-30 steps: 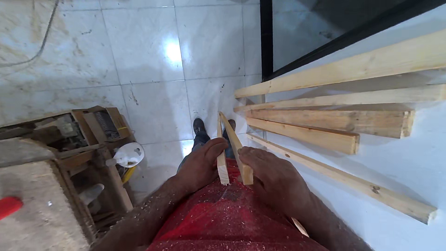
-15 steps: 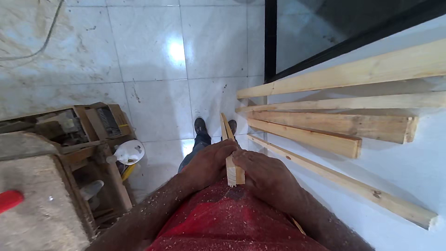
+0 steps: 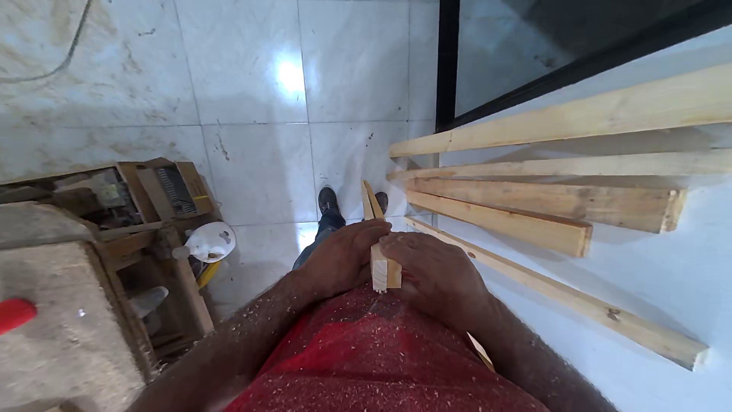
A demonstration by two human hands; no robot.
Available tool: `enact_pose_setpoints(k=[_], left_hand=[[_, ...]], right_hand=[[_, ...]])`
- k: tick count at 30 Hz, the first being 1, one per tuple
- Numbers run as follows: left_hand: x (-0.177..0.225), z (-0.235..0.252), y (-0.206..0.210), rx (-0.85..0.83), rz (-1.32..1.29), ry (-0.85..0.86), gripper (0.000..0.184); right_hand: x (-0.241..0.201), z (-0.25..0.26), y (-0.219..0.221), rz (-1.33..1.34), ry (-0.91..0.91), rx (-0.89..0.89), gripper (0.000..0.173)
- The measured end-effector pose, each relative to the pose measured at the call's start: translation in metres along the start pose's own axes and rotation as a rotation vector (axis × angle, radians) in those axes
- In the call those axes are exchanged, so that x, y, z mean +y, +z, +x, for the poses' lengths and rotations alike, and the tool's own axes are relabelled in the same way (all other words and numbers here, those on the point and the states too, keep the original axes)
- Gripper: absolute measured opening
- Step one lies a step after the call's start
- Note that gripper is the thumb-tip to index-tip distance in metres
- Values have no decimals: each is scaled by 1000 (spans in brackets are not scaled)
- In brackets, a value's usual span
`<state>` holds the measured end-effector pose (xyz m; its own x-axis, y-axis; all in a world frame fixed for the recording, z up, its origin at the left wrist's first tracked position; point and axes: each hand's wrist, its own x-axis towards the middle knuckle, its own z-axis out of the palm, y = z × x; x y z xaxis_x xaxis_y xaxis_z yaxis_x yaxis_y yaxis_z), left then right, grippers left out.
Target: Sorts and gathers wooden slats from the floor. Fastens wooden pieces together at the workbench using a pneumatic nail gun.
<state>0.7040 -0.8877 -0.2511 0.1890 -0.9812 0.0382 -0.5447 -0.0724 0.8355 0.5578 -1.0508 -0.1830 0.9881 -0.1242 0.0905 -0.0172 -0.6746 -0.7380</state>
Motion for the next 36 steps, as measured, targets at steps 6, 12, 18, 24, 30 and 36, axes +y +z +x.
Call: enact_pose_setpoints(k=[6, 12, 18, 24, 30, 36], left_hand=[[-2, -1, 0, -7, -41, -10, 45], [1, -2, 1, -7, -52, -9, 43], [0, -10, 9, 15, -5, 35, 36], [-6, -3, 12, -71, -265, -19, 41], [-16, -1, 24, -29, -420, 7, 29], [-19, 2, 29, 53, -480, 18, 24]], right_hand=[[0, -1, 1, 25, 12, 19, 23], [-2, -2, 3, -19, -17, 3, 24], [-2, -11, 7, -42, -16, -43, 24], [1, -11, 12, 21, -33, -63, 23], [3, -9, 12, 49, -53, -50, 20], [4, -2, 9, 56, -34, -61, 20]])
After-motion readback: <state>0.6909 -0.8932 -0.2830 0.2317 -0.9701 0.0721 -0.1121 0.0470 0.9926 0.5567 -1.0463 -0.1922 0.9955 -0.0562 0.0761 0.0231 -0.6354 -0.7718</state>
